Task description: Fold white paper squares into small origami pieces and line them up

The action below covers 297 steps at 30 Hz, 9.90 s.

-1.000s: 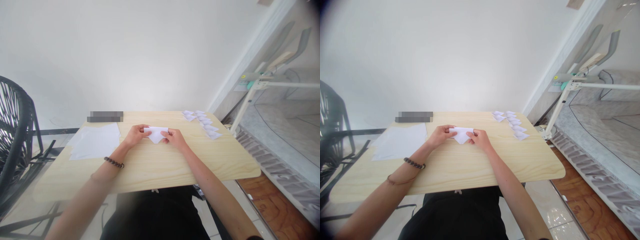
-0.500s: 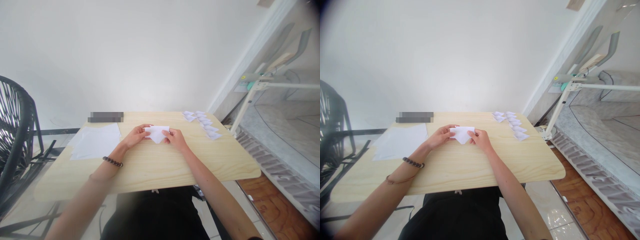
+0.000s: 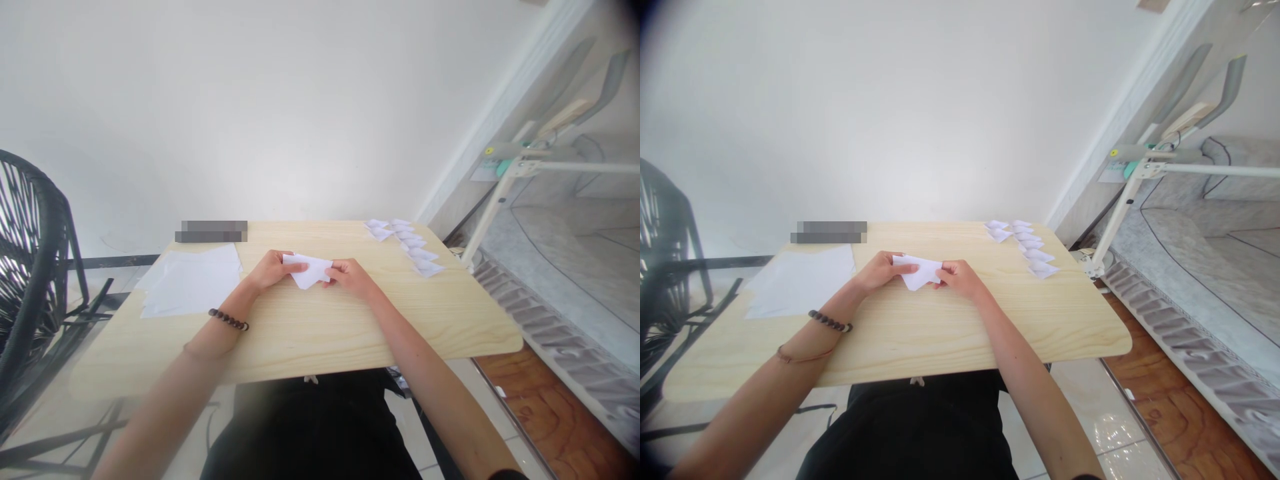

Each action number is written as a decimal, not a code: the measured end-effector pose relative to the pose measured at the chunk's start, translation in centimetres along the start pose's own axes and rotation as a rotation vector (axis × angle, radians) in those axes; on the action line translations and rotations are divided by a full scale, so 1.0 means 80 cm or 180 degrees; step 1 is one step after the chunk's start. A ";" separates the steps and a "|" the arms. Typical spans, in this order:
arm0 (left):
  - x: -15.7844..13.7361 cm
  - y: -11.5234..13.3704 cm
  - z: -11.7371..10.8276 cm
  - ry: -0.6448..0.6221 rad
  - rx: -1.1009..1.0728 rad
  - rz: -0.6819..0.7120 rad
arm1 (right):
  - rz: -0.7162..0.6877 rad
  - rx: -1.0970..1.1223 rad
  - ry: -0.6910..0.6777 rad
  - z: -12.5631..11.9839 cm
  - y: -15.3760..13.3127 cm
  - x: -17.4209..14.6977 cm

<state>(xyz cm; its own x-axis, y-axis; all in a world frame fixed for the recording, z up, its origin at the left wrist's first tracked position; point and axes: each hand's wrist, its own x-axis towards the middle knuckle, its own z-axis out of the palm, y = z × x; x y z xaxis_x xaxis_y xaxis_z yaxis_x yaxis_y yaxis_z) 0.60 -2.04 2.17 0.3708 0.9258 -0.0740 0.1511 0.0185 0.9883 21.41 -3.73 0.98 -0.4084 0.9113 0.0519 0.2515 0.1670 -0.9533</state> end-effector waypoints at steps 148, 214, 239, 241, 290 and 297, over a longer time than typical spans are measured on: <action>0.004 -0.022 -0.029 -0.0160 0.2753 0.1925 | -0.0391 -0.2227 0.1037 0.006 0.031 0.020; -0.008 0.003 0.002 0.1011 0.2616 0.2572 | -0.1945 -0.2696 0.1280 0.006 -0.006 -0.004; -0.005 0.003 -0.001 0.0509 0.2799 0.2567 | -0.1782 -0.2866 0.1101 -0.011 0.002 -0.004; -0.004 0.001 -0.003 0.0540 0.2806 0.2574 | -0.1758 -0.2817 0.1121 -0.012 0.002 -0.006; -0.006 0.003 0.009 0.0405 0.2811 0.2771 | -0.2190 -0.2943 0.0962 0.016 0.004 0.003; -0.009 0.005 -0.001 0.0456 0.2735 0.2697 | -0.2120 -0.2859 0.1119 -0.001 0.005 -0.003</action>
<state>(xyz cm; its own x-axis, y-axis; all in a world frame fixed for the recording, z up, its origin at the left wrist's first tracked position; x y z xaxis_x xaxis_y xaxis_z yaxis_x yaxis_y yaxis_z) 0.32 -2.69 2.65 0.5501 0.5575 0.6218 0.4882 -0.8187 0.3021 21.72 -3.87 0.65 -0.4635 0.5740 0.6751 0.6663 0.7280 -0.1616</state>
